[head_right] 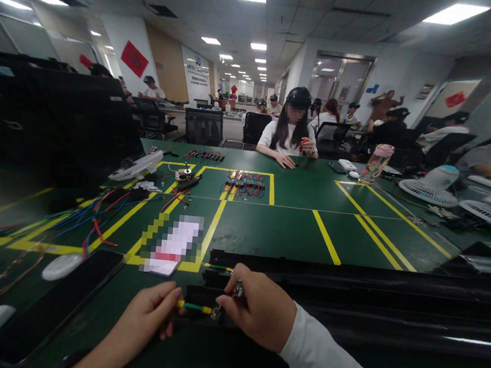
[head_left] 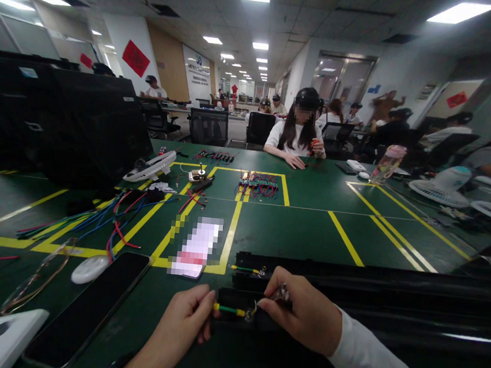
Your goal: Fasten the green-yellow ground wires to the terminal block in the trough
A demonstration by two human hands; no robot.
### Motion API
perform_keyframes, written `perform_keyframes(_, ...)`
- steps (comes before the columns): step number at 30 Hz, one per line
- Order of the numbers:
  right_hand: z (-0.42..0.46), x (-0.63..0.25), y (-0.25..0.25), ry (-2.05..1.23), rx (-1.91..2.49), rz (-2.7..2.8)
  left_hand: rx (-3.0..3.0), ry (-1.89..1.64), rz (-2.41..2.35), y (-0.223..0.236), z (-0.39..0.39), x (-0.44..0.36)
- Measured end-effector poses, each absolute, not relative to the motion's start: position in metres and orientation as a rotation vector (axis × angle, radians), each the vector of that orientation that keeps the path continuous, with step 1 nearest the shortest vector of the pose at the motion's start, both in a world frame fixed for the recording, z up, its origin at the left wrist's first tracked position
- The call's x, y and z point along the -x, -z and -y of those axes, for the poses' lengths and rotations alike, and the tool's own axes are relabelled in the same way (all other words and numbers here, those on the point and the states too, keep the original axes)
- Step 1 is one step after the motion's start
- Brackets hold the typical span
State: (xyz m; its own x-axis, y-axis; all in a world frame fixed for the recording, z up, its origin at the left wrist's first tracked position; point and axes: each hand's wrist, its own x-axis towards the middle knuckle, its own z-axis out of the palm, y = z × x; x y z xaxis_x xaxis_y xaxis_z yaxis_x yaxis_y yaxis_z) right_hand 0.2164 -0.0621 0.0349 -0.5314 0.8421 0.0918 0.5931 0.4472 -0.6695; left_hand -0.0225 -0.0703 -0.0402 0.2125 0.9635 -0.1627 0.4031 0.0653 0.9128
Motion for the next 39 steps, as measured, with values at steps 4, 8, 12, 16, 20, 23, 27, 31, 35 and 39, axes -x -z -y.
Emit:
perform_keyframes(4, 0.0645, -0.2115, -0.031, -0.736, 1.211, 2.349, -1.501, -0.727, -1.36, 0.0415, 0.071, 0.0226)
perform_keyframes(8, 0.0657, -0.2089, -0.0281, -0.635, 1.222, 2.379, -1.488, -0.75, -1.347, 0.0422, 0.0717, 0.0226)
perform_keyframes(12, 0.0663, -0.2087, -0.0277, -0.613, 1.217, 2.388, -1.468, -0.759, -1.337, 0.0414, 0.0722, 0.0225)
perform_keyframes(16, 0.0663, -0.2085, -0.0298, -0.618, 1.234, 2.39, -1.457, -0.758, -1.336, 0.0406, 0.0725, 0.0224)
perform_keyframes(20, 0.0665, -0.208, -0.0308, -0.627, 1.239, 2.398, -1.457, -0.755, -1.339, 0.0393, 0.0726, 0.0218)
perform_keyframes(23, 0.0668, -0.2082, -0.0309, -0.642, 1.236, 2.393, -1.461, -0.756, -1.341, 0.0379, 0.0728, 0.0215)
perform_keyframes(27, 0.0664, -0.2091, -0.0306, -0.672, 1.239, 2.382, -1.464, -0.758, -1.327, 0.0375, 0.0733, 0.022)
perform_keyframes(31, 0.0647, -0.2095, -0.0286, -0.709, 1.227, 2.359, -1.465, -0.753, -1.329, 0.0391, 0.0732, 0.0223)
perform_keyframes(35, 0.0637, -0.2092, -0.0277, -0.704, 1.231, 2.357, -1.467, -0.747, -1.342, 0.039, 0.0726, 0.0221)
perform_keyframes(39, 0.0642, -0.2085, -0.0296, -0.705, 1.231, 2.371, -1.446, -0.757, -1.346, 0.0378, 0.0726, 0.0218)
